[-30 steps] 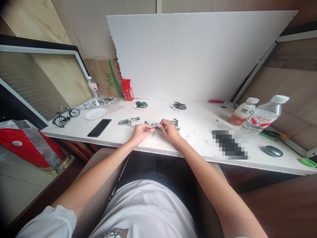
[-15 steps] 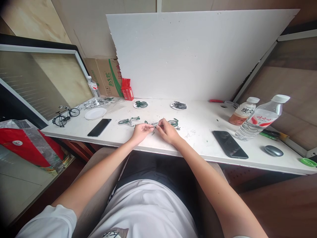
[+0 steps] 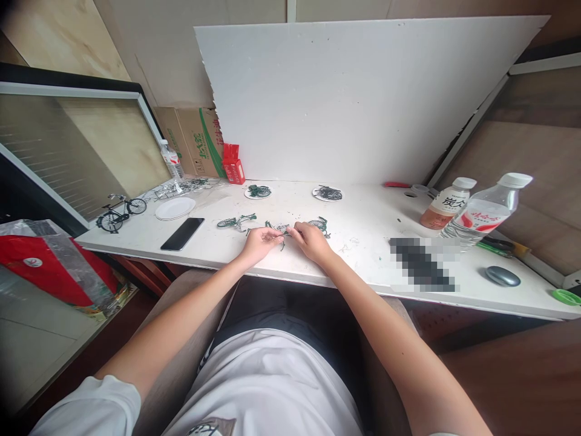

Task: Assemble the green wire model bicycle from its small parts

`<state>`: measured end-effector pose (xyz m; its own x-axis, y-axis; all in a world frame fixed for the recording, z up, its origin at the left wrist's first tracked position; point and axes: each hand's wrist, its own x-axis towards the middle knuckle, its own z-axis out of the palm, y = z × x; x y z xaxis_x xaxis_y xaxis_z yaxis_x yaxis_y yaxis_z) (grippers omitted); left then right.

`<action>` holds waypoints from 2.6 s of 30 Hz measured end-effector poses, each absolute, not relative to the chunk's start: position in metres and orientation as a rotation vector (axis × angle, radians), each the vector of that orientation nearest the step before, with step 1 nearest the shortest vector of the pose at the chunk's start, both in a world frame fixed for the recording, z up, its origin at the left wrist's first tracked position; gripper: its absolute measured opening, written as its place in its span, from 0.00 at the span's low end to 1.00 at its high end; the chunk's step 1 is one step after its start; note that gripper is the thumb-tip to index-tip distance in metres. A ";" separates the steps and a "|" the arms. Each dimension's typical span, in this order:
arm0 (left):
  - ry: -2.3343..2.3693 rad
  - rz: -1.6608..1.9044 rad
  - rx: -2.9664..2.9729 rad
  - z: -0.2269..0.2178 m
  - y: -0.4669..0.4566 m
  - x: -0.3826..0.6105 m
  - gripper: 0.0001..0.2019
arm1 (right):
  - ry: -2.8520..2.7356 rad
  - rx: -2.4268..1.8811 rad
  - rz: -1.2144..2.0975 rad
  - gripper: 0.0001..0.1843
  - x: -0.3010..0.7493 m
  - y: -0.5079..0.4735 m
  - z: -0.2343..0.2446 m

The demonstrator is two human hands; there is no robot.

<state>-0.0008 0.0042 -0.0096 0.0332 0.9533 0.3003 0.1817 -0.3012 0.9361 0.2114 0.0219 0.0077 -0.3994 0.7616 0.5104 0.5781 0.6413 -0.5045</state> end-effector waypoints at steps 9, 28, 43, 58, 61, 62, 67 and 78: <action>1.196 1.335 1.557 -0.012 0.006 -0.002 0.08 | -2.074 -0.932 0.452 0.20 0.213 0.025 -0.002; 1.095 1.392 1.455 -0.014 0.007 -0.002 0.11 | -2.068 -1.098 0.436 0.23 0.212 0.016 0.010; 1.016 1.308 1.542 -0.005 0.003 -0.003 0.15 | -1.895 -0.869 0.910 0.26 0.205 0.016 0.015; 1.955 1.049 2.355 0.000 0.035 -0.096 0.17 | -1.860 -0.937 0.817 0.26 0.202 0.019 0.004; 2.005 0.947 2.293 -0.005 0.037 -0.096 0.17 | -1.878 -0.940 0.808 0.26 0.201 0.019 0.004; 2.028 0.937 2.273 -0.005 0.037 -0.096 0.15 | -1.882 -0.942 0.806 0.26 0.201 0.019 0.004; 2.021 1.031 2.227 0.002 0.035 -0.097 0.08 | -1.883 -0.947 0.792 0.26 0.200 0.017 0.005; 1.305 1.647 1.896 0.025 0.024 -0.064 0.14 | -1.601 -0.898 1.026 0.32 0.192 0.005 0.023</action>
<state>-0.0642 0.0239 0.0251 -0.0761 0.7810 0.6199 0.4251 -0.5370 0.7287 0.1922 0.0051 0.0227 -0.2326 0.9104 0.3422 0.0694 0.3664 -0.9279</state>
